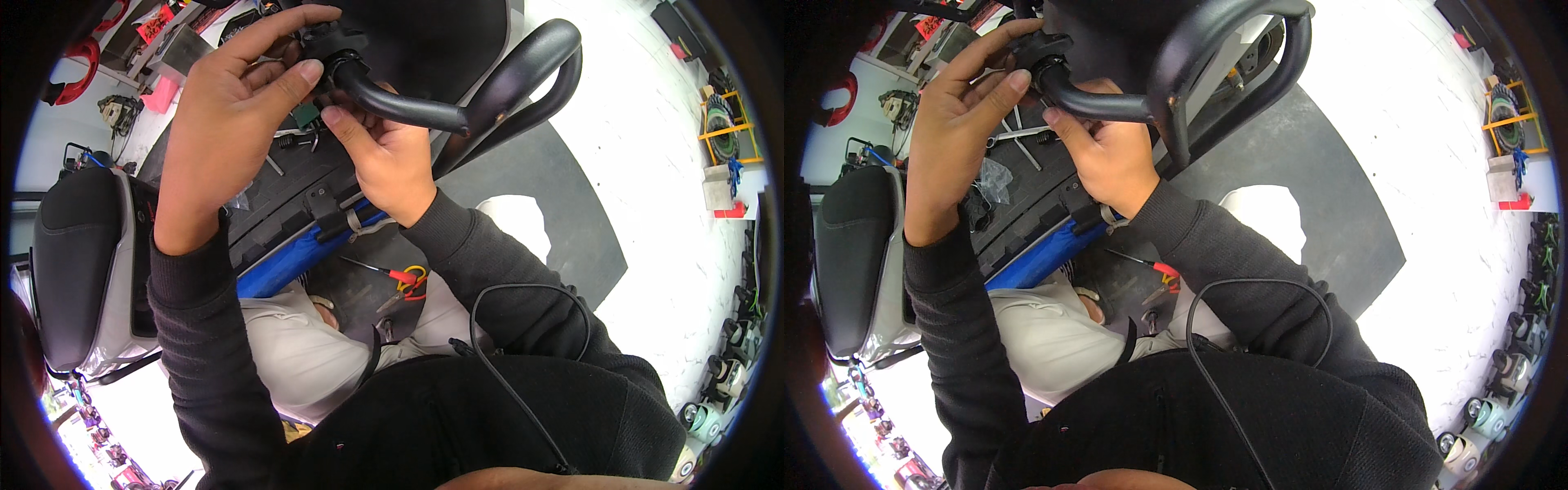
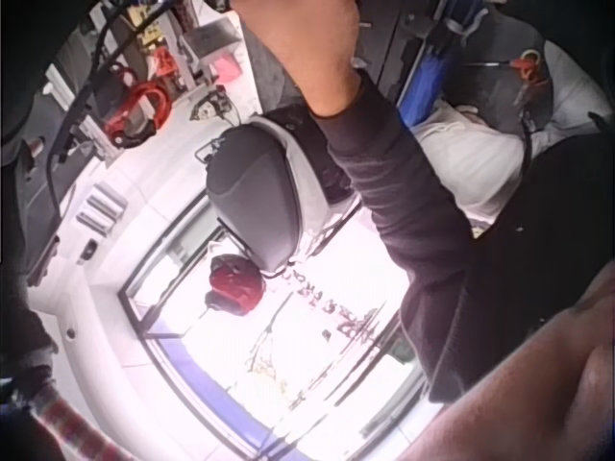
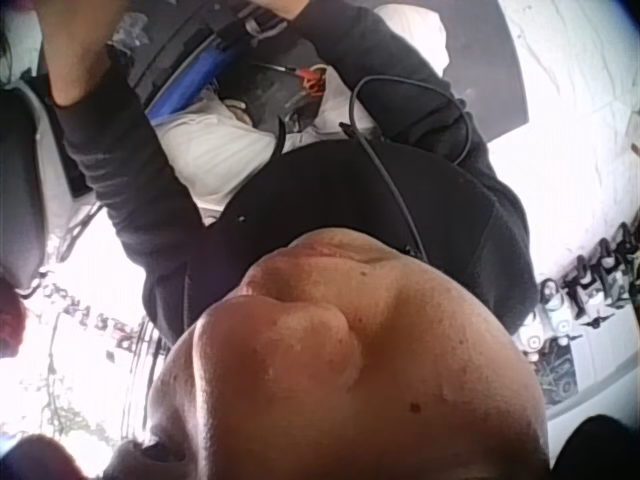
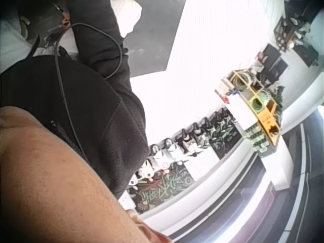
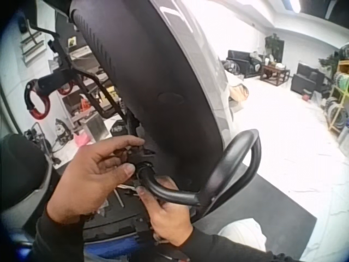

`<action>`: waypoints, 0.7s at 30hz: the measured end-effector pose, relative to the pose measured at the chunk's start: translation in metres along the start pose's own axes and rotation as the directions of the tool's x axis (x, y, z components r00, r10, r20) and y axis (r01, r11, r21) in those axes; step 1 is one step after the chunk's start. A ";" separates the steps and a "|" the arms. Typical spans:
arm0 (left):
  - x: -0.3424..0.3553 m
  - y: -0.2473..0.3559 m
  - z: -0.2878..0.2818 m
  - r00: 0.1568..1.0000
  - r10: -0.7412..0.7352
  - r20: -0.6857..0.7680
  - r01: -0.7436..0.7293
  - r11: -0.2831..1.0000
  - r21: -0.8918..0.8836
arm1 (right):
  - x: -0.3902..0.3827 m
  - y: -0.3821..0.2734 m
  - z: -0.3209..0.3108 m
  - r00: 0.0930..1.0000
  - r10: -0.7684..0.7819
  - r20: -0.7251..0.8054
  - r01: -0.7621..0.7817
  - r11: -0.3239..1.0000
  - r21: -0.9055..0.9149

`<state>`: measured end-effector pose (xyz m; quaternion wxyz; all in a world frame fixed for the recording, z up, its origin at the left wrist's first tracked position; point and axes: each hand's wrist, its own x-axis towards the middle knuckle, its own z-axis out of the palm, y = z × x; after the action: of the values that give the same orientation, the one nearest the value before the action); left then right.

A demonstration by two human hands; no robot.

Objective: The person works on the handlebar area of a scooter, repeatedly removing and reinstalling a small black component and tightening it with a screwdriver. They also route a cable through the handlebar housing and secure it with a zip tie.

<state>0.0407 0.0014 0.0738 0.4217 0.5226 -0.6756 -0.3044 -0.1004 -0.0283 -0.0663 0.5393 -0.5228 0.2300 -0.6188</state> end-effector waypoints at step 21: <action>0.003 -0.004 0.004 0.990 0.143 -0.004 -0.143 0.989 0.027 | -0.003 -0.008 -0.002 0.999 -0.030 0.021 0.031 0.998 -0.060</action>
<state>0.0387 -0.0024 0.0695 0.4375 0.4792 -0.7140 -0.2630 -0.1062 -0.0241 -0.0614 0.5162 -0.5484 0.2351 -0.6144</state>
